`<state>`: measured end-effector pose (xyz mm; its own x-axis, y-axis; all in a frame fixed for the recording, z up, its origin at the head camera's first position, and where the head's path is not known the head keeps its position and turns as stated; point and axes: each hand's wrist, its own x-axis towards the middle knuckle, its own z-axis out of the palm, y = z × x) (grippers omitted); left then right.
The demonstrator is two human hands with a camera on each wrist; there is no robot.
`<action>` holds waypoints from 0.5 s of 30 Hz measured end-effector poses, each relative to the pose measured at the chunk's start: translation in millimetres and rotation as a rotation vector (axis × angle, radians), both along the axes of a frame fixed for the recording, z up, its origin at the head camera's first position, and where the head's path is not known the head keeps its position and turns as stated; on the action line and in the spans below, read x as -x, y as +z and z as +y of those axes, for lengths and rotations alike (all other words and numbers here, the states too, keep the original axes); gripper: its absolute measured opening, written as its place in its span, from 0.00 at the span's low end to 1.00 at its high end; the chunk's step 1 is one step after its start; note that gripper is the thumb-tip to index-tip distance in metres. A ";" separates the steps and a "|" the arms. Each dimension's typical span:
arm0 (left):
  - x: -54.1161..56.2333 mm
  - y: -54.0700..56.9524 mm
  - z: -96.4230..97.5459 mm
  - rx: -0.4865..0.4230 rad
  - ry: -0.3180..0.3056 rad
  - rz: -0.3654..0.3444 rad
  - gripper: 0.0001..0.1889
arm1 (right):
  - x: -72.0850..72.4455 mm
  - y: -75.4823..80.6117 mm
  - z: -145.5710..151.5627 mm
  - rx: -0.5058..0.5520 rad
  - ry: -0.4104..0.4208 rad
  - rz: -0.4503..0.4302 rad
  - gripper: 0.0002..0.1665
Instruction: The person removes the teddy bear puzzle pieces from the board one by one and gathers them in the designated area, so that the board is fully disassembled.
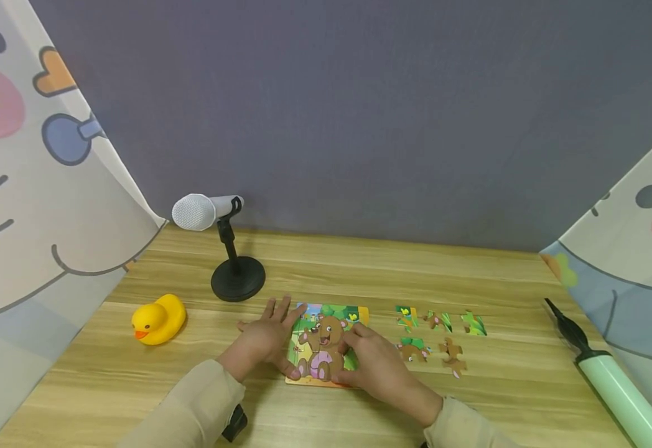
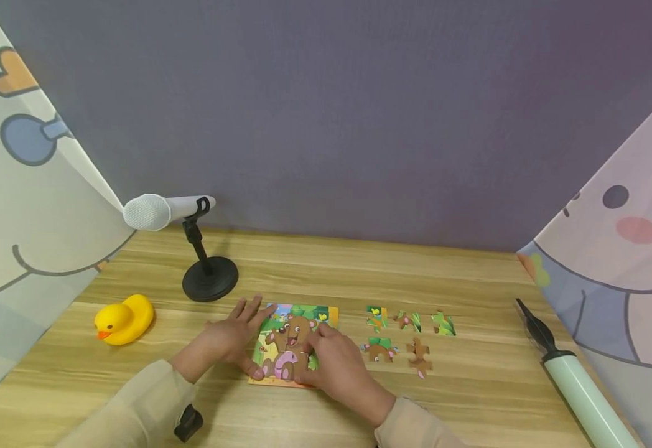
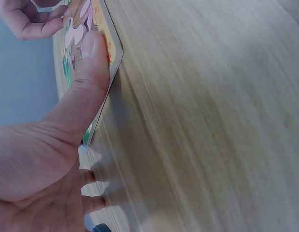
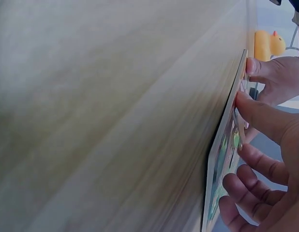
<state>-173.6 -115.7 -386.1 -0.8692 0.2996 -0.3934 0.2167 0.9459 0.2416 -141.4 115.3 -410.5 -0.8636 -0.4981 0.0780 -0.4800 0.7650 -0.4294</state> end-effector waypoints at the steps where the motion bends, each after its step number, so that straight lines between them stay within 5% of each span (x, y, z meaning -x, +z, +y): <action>1: 0.1 -0.1 -0.1 0.004 -0.001 0.000 0.67 | -0.1 0.2 -0.1 0.001 0.004 0.006 0.22; 15: -0.4 1.6 1.1 0.012 -0.002 -0.012 0.68 | 11.6 1.8 12.2 -0.010 0.046 0.012 0.21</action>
